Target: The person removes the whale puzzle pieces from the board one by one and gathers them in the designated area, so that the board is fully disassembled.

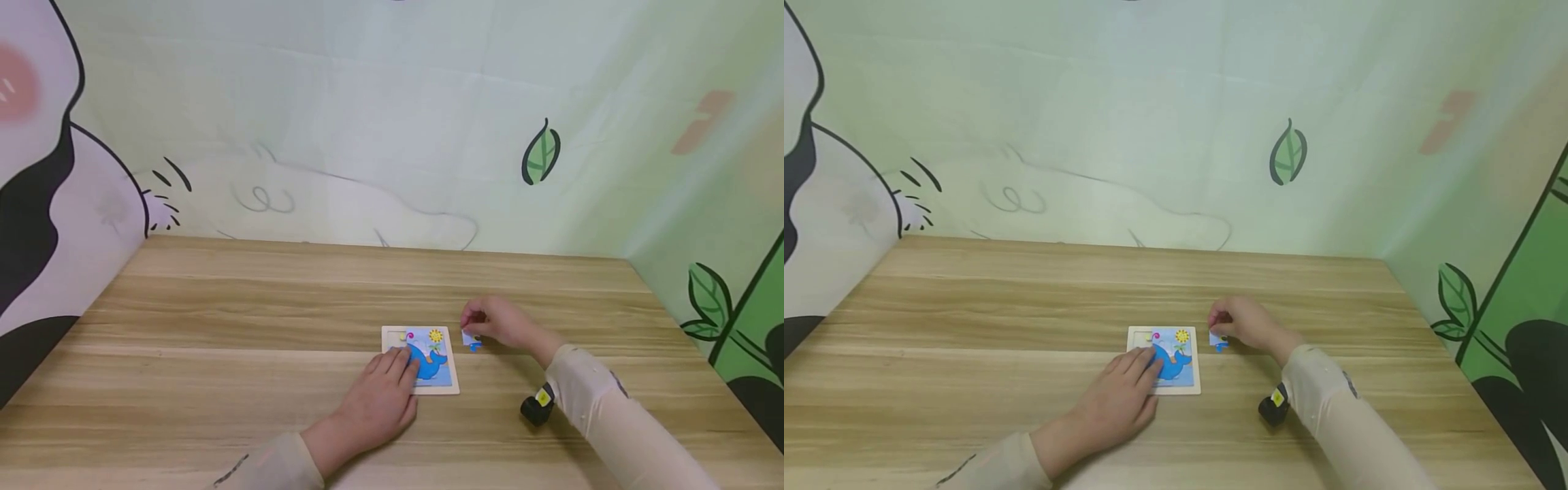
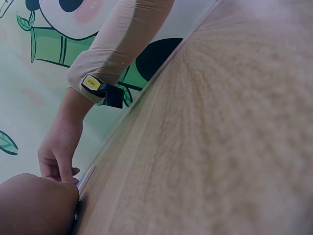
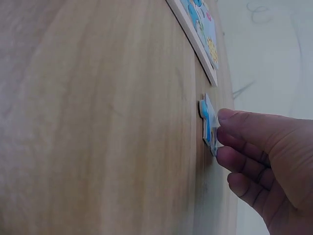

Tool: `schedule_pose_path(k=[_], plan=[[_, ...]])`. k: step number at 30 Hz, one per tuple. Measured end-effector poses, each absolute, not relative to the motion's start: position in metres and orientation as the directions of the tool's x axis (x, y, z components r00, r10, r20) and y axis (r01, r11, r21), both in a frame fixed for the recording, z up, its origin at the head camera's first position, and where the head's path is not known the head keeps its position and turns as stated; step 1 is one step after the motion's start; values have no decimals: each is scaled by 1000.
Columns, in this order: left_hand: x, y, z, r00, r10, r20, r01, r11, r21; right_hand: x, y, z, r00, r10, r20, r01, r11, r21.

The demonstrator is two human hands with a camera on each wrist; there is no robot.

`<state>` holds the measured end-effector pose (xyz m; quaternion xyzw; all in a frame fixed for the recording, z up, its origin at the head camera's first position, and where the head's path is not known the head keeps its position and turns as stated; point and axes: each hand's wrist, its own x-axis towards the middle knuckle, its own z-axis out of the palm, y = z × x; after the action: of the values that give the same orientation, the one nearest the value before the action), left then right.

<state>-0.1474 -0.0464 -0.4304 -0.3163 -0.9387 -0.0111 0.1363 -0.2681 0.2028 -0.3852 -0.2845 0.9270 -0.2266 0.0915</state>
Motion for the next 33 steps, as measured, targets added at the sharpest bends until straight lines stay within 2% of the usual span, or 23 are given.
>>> schedule_pose_path(k=[10, 22, 27, 33], plan=[[-148, -46, -430, -753, 596, 279, 605, 794, -62, -267, 201, -379, -831, -557, -10, -480, 724, -495], [-148, -48, -429, -743, 618, 257, 621, 780, -76, -256, 168, -371, -783, -622, 6, -549, 686, -477], [-148, -48, -429, -715, 640, 281, 633, 764, -126, -254, 155, -373, -758, -652, 32, -591, 664, -458], [-148, -48, -429, -703, 647, 296, 643, 756, -124, -254, 143, -377, -750, -661, -7, -597, 682, -423]])
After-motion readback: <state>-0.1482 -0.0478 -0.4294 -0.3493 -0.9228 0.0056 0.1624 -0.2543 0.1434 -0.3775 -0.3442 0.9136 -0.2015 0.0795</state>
